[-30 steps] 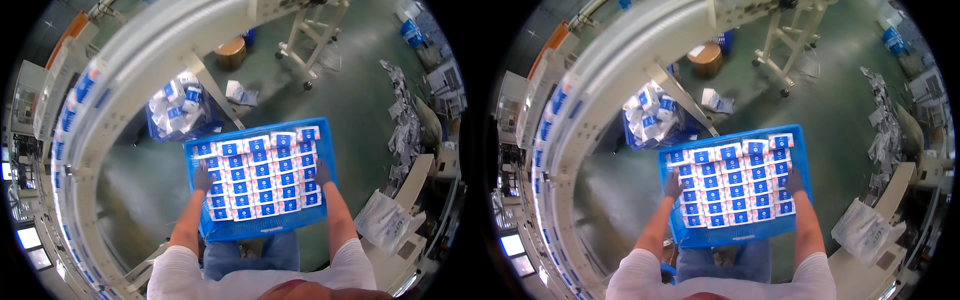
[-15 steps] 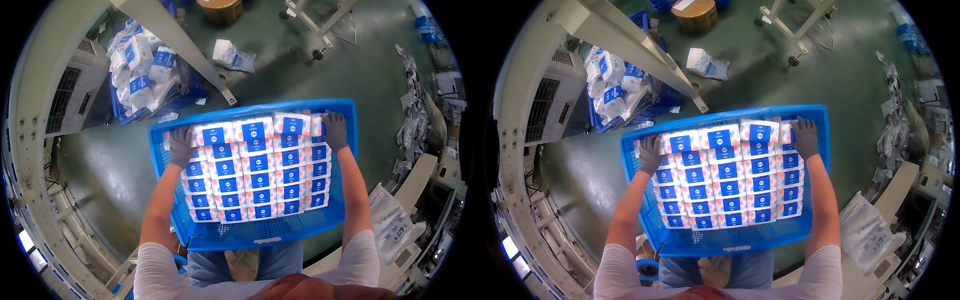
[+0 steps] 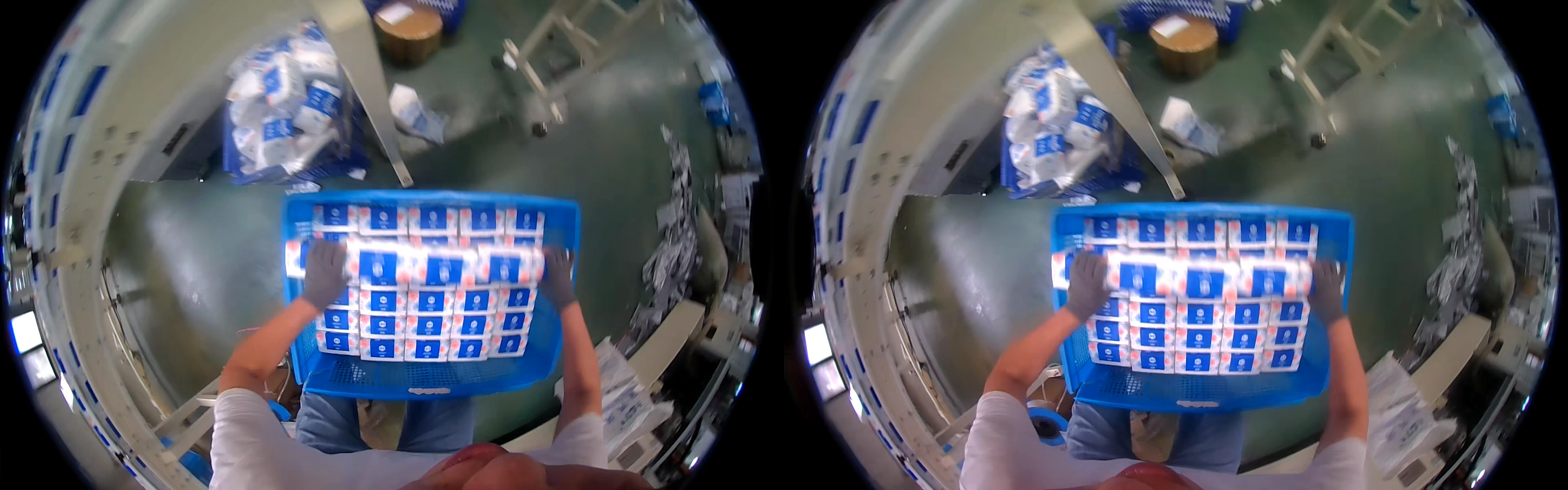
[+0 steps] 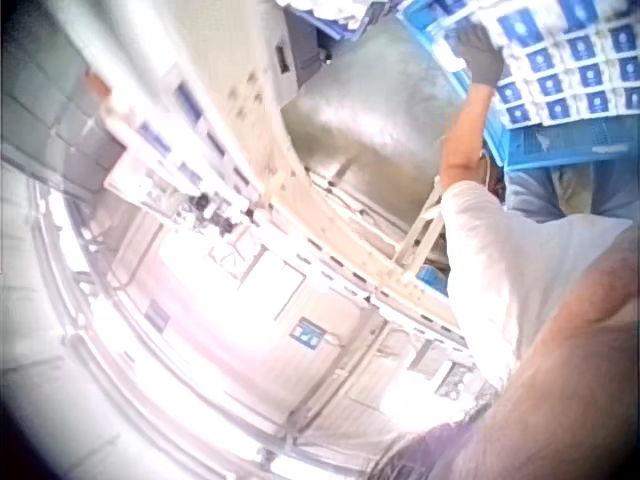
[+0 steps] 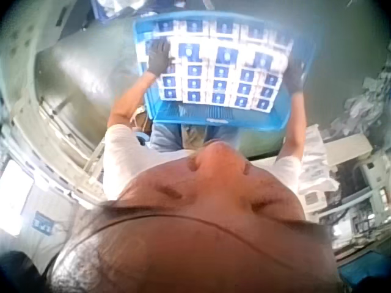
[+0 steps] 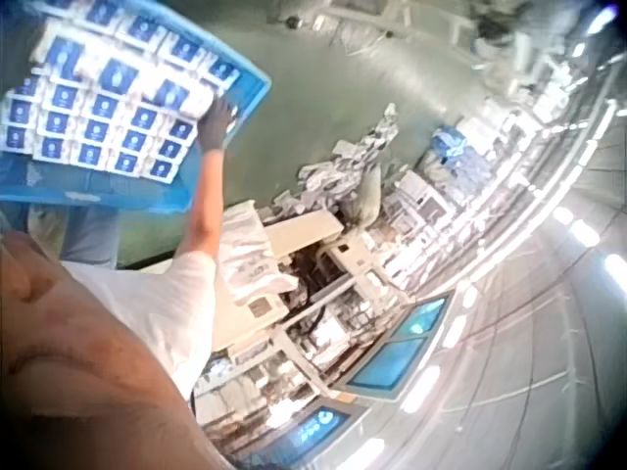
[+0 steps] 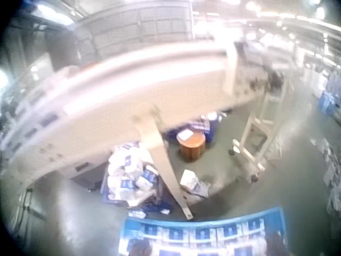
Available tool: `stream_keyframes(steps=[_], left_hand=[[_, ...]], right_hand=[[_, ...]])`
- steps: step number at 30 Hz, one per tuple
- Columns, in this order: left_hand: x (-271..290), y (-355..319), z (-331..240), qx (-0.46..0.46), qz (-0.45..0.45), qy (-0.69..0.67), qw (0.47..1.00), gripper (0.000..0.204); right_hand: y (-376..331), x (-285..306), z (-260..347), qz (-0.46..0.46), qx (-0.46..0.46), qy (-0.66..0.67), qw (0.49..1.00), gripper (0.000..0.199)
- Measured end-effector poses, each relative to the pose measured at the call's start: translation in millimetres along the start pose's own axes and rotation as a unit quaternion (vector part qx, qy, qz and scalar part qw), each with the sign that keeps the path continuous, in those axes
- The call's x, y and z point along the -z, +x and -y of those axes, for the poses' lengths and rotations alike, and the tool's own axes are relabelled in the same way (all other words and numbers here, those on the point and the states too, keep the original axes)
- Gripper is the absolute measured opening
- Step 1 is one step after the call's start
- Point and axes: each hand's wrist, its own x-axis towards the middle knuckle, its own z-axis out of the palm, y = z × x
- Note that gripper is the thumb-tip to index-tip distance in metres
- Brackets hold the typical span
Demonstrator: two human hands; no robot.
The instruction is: The person picks up groups of packaged products from a blue crate and places them onto a curved conveyor belt in a manufacturing facility.
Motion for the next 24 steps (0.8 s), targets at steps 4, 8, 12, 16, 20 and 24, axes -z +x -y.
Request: stream_keyframes(steps=[4, 8, 12, 16, 20, 24], left_hand=[[158, -28, -59, 0.020, 0.092, -0.012, 0.995, 0.065], [297, -52, -77, 0.023, 0.035, -0.029, 0.999, 0.057], [424, -51, -69, 0.035, -0.040, 0.036, 0.998, 0.050], [528, -26, -25, 0.025, -0.168, 0.207, 0.963, 0.051], [607, 20, 20, 0.052, -0.274, 0.279, 0.919, 0.055], [631, 57, 62, 0.043, -0.353, 0.310, 0.882, 0.058]], right_hand=[[-73, 99, 40, 0.033, 0.001, 0.056, 0.998, 0.059], [-81, 229, 116, 0.051, 0.023, 0.009, 0.998, 0.062], [-28, 328, 173, -0.034, 0.066, 0.006, 0.997, 0.069], [98, 433, 238, -0.174, 0.153, 0.012, 0.973, 0.079], [221, 520, 299, -0.352, 0.221, 0.074, 0.906, 0.050], [335, 539, 325, -0.412, 0.260, 0.046, 0.872, 0.047]])
